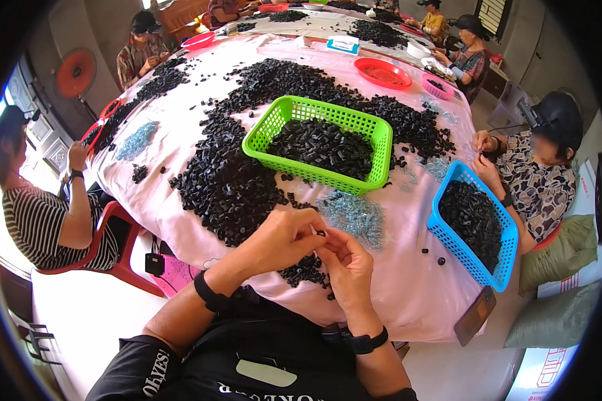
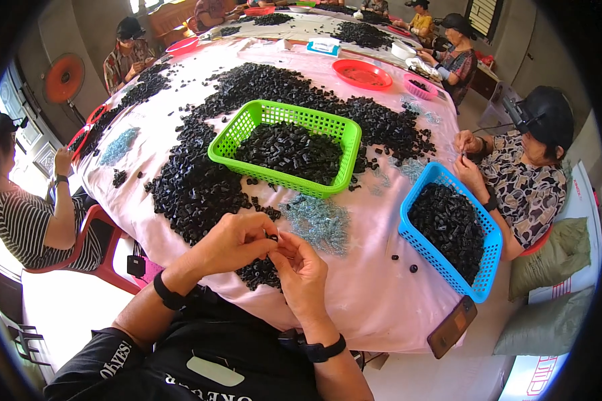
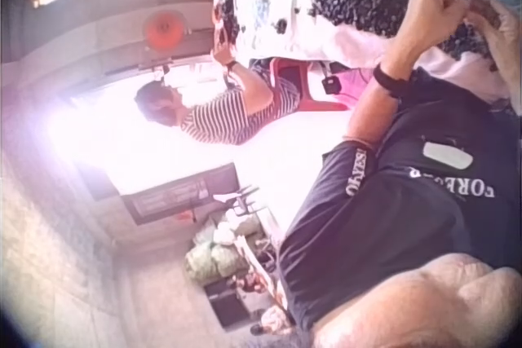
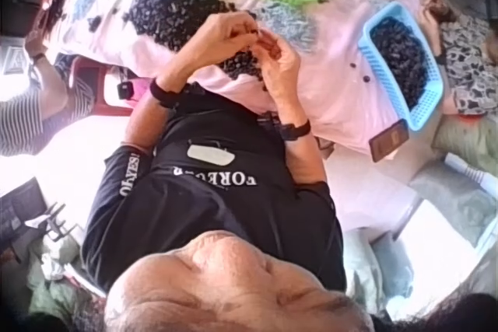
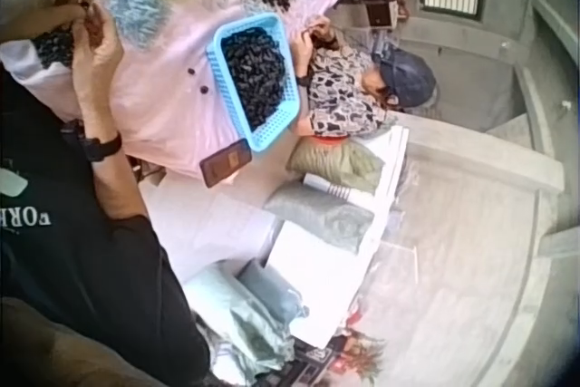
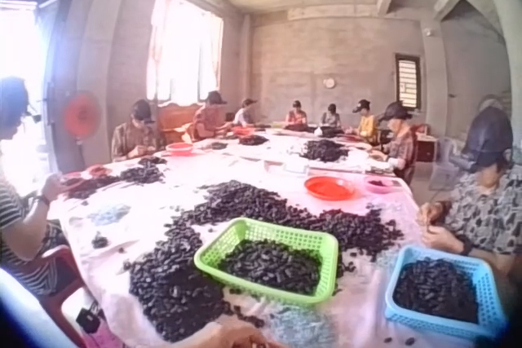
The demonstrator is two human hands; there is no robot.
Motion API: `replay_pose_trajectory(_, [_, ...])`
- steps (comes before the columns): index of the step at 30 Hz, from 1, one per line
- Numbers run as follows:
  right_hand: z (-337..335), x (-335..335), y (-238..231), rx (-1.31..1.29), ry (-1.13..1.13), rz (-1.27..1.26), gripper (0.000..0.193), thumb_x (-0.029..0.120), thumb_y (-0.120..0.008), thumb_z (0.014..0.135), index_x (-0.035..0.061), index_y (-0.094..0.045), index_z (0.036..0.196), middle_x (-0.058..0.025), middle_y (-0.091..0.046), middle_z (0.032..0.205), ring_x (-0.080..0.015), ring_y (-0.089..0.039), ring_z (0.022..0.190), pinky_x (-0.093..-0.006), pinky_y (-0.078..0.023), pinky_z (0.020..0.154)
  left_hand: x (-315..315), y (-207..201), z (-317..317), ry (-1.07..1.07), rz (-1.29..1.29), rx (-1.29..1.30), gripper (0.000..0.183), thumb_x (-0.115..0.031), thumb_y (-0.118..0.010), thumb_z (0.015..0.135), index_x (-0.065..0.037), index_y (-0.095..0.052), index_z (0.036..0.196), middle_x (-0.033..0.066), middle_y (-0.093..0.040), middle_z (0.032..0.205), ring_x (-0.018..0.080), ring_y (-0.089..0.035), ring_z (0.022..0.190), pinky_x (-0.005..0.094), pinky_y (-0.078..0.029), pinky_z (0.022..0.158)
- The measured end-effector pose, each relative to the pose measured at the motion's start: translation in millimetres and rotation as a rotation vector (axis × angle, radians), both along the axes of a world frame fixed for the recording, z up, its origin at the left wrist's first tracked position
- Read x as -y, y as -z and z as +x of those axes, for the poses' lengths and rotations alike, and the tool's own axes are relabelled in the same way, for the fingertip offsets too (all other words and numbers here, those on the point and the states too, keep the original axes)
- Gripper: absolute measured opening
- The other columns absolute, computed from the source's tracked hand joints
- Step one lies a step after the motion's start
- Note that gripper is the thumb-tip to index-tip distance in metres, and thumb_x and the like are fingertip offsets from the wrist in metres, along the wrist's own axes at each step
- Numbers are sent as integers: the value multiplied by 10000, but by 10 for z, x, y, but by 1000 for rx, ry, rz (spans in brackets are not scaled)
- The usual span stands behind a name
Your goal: Sorting small black shoe components and translucent blue parts into piles and baskets on a table.
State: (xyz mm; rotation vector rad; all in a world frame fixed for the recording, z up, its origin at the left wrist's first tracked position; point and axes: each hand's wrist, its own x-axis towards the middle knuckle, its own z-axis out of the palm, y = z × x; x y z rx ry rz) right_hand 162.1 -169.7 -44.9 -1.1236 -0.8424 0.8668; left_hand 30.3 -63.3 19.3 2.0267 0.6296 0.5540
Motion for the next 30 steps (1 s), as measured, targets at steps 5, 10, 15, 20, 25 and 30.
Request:
replay_pose_trajectory(5, [20,34,-130,-72,15,3,316,-80,-619,931,-47,-613,1245,-104,-694,1102,-147,-678,969,-266,-549,870,48,30,104,3,20,-1,87,-57,-639,920,10,-622,974,40,-645,648,77,-590,560,238,-447,501])
replay_pose_trajectory(10, [40,17,3,126,35,29,317,-103,-590,937,-55,-609,1250,-98,-703,1047,-134,-675,924,-257,-542,850,35,-29,123,39,-243,-86,93,-62,-583,956,18,-604,998,47,-652,704,82,-590,567,232,-463,501])
replay_pose_trajectory(15, [32,8,-49,76,48,51,317,-105,-596,929,-54,-618,1241,-90,-703,1041,-121,-674,887,-249,-543,824,33,-57,135,33,-189,-75,124,-61,-551,973,34,-620,1015,55,-664,731,92,-606,593,238,-491,541])
replay_pose_trajectory(20, [56,16,-115,-114,78,-25,255,-73,-610,929,-45,-646,1180,-85,-705,1012,-124,-697,865,-227,-551,783,23,-30,175,-209,73,44,199,-93,-522,993,39,-637,1088,120,-744,880,161,-718,807,299,-555,724])
replay_pose_trajectory(25, [44,22,-113,-235,30,-2,211,-58,-598,945,-54,-640,1151,-95,-704,997,-148,-709,885,-241,-564,794,103,-36,288,-174,197,30,262,-106,-496,1007,8,-627,1203,110,-752,935,167,-721,815,300,-551,715])
replay_pose_trajectory(30, [69,19,-100,-297,24,29,193,-56,-591,952,-70,-631,1141,-107,-706,990,-167,-716,890,-260,-578,799,185,-22,363,-82,3,102,336,-130,-466,1043,-10,-559,1343,98,-750,968,122,-684,781,271,-559,695])
